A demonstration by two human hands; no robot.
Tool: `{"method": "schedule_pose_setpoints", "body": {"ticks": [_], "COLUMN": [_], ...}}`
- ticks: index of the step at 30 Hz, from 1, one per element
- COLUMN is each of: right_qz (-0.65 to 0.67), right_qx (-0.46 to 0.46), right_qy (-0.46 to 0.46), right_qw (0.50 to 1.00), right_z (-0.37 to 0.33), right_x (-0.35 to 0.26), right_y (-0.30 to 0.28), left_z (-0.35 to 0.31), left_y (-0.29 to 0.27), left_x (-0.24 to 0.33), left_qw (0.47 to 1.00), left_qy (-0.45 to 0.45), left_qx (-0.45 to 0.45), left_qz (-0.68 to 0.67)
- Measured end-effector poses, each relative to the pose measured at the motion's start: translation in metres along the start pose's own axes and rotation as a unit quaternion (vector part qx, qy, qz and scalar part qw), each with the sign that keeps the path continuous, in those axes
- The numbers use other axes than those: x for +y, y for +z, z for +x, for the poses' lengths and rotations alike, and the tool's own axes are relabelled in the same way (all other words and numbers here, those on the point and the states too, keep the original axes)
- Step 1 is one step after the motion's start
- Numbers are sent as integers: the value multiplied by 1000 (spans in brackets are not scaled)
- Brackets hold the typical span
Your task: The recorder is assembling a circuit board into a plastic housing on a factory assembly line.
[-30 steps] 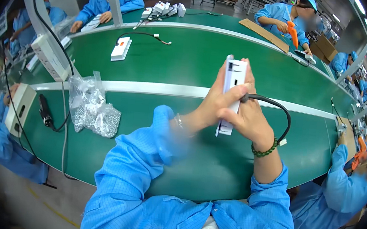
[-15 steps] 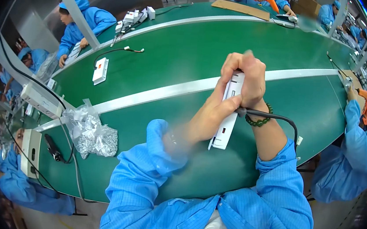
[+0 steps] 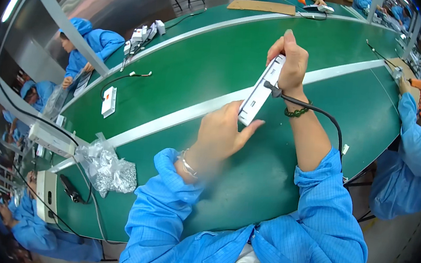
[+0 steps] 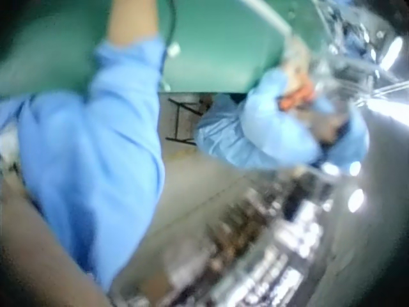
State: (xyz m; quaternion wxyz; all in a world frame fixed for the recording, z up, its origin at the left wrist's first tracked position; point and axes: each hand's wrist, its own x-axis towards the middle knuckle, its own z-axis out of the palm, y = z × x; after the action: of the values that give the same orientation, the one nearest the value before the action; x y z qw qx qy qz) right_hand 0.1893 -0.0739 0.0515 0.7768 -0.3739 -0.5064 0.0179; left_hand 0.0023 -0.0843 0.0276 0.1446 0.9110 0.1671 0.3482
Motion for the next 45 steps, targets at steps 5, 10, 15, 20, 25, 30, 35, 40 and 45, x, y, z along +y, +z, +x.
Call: {"method": "schedule_pose_setpoints", "body": {"ticks": [5,10,15,20,25,30,35,40,45], "right_qz": [37,-14,317,424,523,425,428,303,307], "right_qx": [-57,-55,96,29,80,70,35,122,118], "right_qy": [34,32,224,456,452,496,531,460,433], "right_qw": [997,998,917,782,719,754,730,826,839], "right_z": [-2,-11,-2,-46,-60,-67,-80,-76,-67], "right_x": [-11,6,29,21,40,38,54,53,62], "right_y": [11,12,10,36,45,50,44,43,44], "left_z": [-5,-9,-5,6,7,-1,-12,-9,-4], "left_y": [7,22,9,9,12,14,44,47,29], "left_x": [15,-19,-35,-42,-33,-19,-34,-43,-46], "left_qw": [987,991,989,981,986,977,969,992,990], "left_qy": [55,54,27,-63,45,-27,-2,-22,-38], "left_qx": [105,121,143,165,162,64,75,103,139], "left_qz": [107,33,16,-77,16,200,233,68,11]}}
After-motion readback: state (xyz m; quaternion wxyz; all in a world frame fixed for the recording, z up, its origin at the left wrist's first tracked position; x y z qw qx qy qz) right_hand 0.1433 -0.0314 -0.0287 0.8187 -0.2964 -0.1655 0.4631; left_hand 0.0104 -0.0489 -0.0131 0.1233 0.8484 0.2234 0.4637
